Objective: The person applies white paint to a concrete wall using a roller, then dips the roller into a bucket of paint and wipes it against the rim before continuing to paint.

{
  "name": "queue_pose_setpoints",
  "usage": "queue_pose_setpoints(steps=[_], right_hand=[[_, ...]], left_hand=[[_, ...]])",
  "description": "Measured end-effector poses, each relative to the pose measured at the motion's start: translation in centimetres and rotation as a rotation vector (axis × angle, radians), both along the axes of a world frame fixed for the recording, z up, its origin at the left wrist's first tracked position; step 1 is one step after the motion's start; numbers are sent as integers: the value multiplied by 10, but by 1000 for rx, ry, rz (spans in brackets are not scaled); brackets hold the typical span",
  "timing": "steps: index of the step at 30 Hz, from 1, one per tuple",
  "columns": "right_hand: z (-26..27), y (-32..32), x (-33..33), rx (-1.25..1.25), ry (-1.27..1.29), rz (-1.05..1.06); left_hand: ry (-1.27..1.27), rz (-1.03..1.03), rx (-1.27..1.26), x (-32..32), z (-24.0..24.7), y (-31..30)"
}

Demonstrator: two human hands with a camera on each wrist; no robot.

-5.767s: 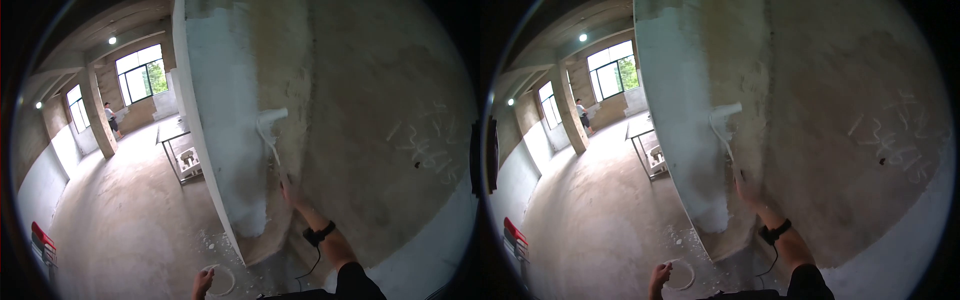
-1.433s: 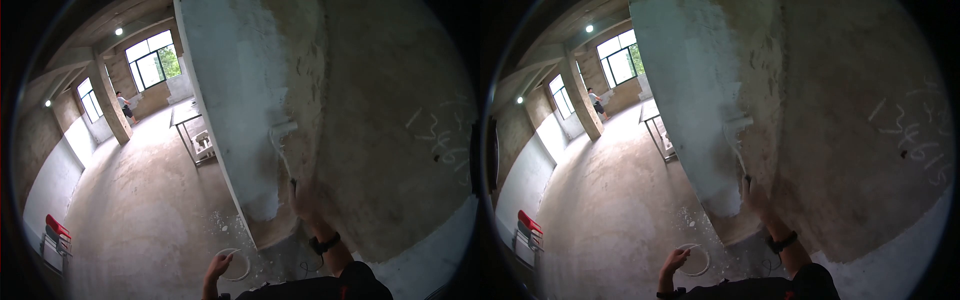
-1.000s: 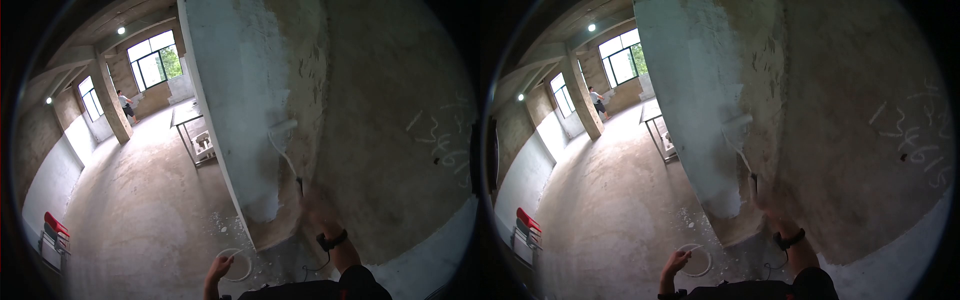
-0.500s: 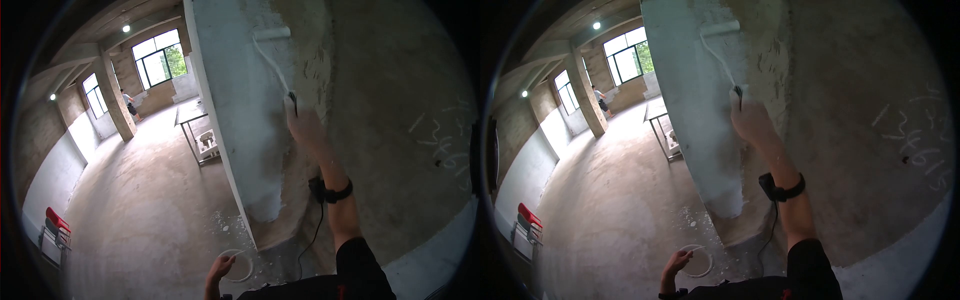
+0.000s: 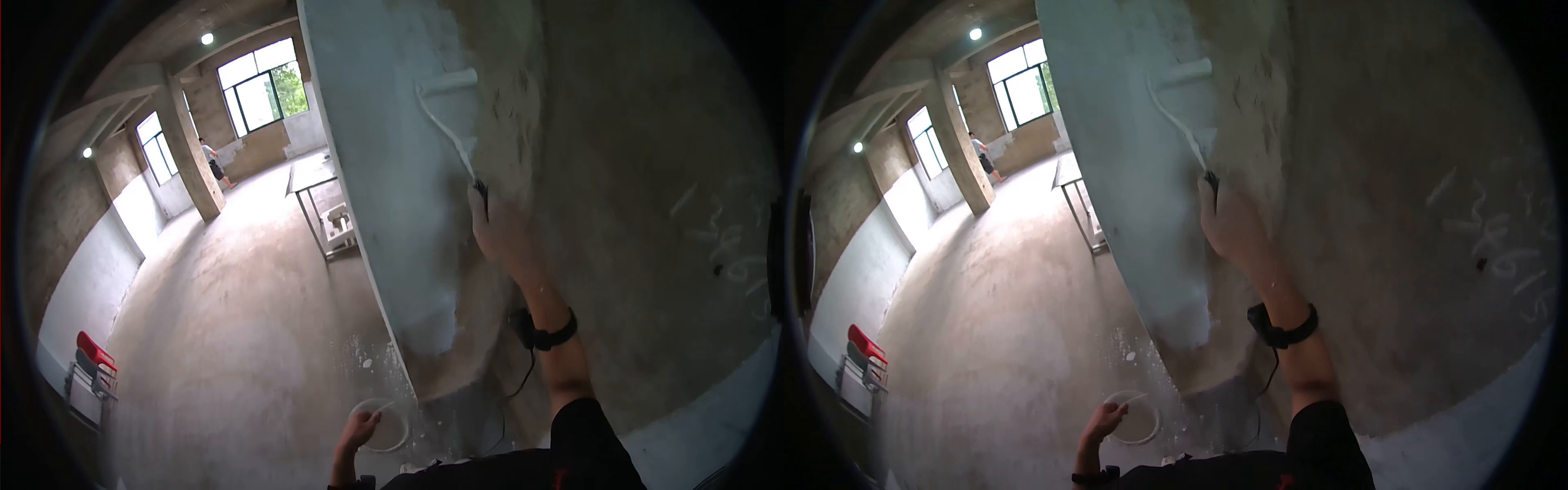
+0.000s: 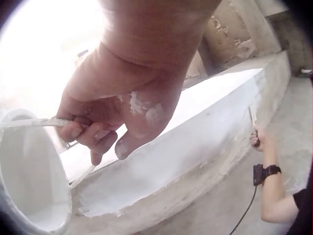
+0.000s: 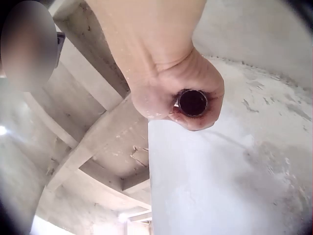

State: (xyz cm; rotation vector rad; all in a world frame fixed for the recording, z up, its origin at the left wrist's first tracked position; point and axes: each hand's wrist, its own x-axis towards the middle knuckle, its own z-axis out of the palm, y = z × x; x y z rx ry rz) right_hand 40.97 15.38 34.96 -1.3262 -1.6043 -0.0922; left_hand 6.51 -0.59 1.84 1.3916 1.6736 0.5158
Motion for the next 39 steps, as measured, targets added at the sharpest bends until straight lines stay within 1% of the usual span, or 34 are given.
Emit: queue_pose_setpoints(steps=[1, 3, 4, 6, 7, 9, 11, 12, 14, 16, 17, 19, 21, 23, 25, 27, 29, 31, 32, 33, 34, 36, 37, 39], right_hand=[[-19, -3, 2, -21, 6, 0], [-59, -8, 9, -180, 64, 18], [-76, -14, 12, -197, 74, 19], [-108, -27, 16, -183, -67, -54], [-125, -32, 18, -194, -61, -51], [-161, -42, 17, -354, 40, 22], [-195, -53, 17, -446, 77, 53], [-213, -58, 17, -456, 80, 57], [-252, -66, 16, -572, 117, 47], [-314, -64, 16, -593, 136, 53], [-334, -67, 17, -595, 163, 44], [-345, -80, 16, -634, 176, 73], [-341, -90, 11, -667, 190, 83], [-313, -100, -2, -649, 219, 58], [-297, -94, -17, -495, 299, 98], [-301, -71, -32, -296, 357, 167], [-294, -42, -44, -232, 323, 224], [-281, -16, -59, -160, 375, 248], [-256, -14, -64, -292, 371, 227], [-243, -2, -67, -211, 371, 263], [-230, 10, -72, -208, 421, 260], [-222, 35, -65, -9, 179, 325], [-208, 24, -75, -35, 163, 330], [-183, 5, -96, -205, 741, 535]], left_hand=[[3, 8, 14, 1, 0, -3], [19, 14, -9, 8, 5, -6], [18, 21, 6, 11, 4, -6], [-11, 46, -13, 14, 4, -6], [-4, 49, -24, 17, 5, -7], [2, 86, 11, 19, 7, -8], [-8, 128, -43, 21, 9, -9], [-24, 146, -24, 20, 6, -8], [-69, 206, -12, 20, 3, -10], [-132, 250, -9, 18, 2, -12], [-150, 280, -9, 22, 9, -14], [-151, 294, 2, 22, 8, -18], [-182, 312, 23, 26, 12, -19], [-199, 331, 8, 24, 9, -20], [-218, 342, -18, 21, 4, -21], [-172, 295, 25, 14, 1, -23], [-78, 231, 43, 6, -11, -21], [-74, 172, 37, -2, -9, -24], [-74, 152, 24, -11, -17, -26], [-78, 136, 14, -19, -24, -26], [-72, 118, -1, -25, -24, -25], [-84, 107, -52, -35, -22, -31], [-56, 77, -35, -40, -20, -29], [-51, 65, -40, -46, -20, -32]])
